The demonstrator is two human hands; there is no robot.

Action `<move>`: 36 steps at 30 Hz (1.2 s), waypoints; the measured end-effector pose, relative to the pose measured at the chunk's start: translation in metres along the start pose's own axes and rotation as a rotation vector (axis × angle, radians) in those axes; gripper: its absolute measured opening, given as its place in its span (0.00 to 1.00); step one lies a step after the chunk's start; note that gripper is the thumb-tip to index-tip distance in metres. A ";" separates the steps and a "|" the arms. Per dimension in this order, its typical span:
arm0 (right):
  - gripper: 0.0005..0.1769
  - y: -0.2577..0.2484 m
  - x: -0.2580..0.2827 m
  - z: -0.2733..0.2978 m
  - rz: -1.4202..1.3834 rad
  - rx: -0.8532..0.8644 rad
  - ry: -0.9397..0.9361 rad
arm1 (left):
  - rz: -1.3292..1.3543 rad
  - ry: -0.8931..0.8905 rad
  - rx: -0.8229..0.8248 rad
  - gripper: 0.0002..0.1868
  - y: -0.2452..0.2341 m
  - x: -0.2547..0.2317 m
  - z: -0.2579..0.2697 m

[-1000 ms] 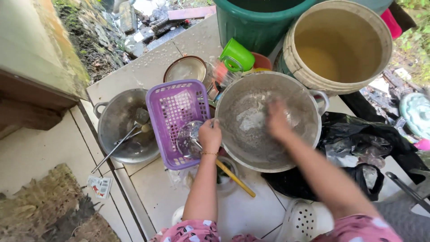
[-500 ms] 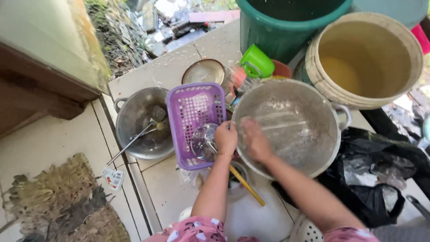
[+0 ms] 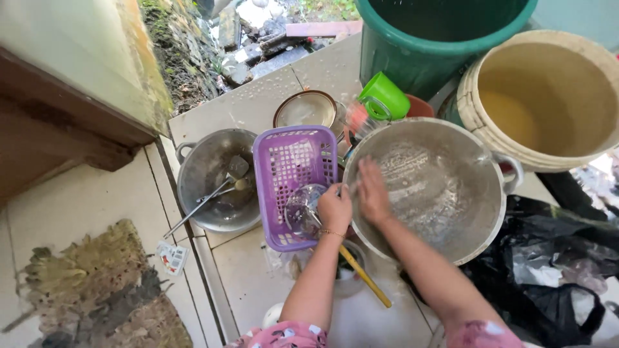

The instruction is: The recorder is washing a large metal pot and various utensils in a basin at a floor-level outdoor washing station.

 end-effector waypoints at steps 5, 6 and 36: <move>0.33 -0.092 -0.058 -0.023 0.362 -0.245 0.307 | -0.015 -0.017 0.035 0.15 -0.008 -0.003 -0.004; 0.37 -0.115 -0.068 -0.019 0.349 -0.350 0.310 | -0.017 -0.030 0.058 0.15 -0.007 -0.004 -0.003; 0.30 -0.116 -0.091 0.022 0.450 0.336 -0.185 | -0.011 -0.024 0.010 0.15 -0.005 -0.004 0.000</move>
Point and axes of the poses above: each hand's wrist, its own z-axis away from the middle knuckle, its own y-axis out of the palm, x = y × z, the point moved 5 cm from there along -z, towards the middle knuckle, and after that the axes turned 8 degrees about y, right-handed, at the moved point
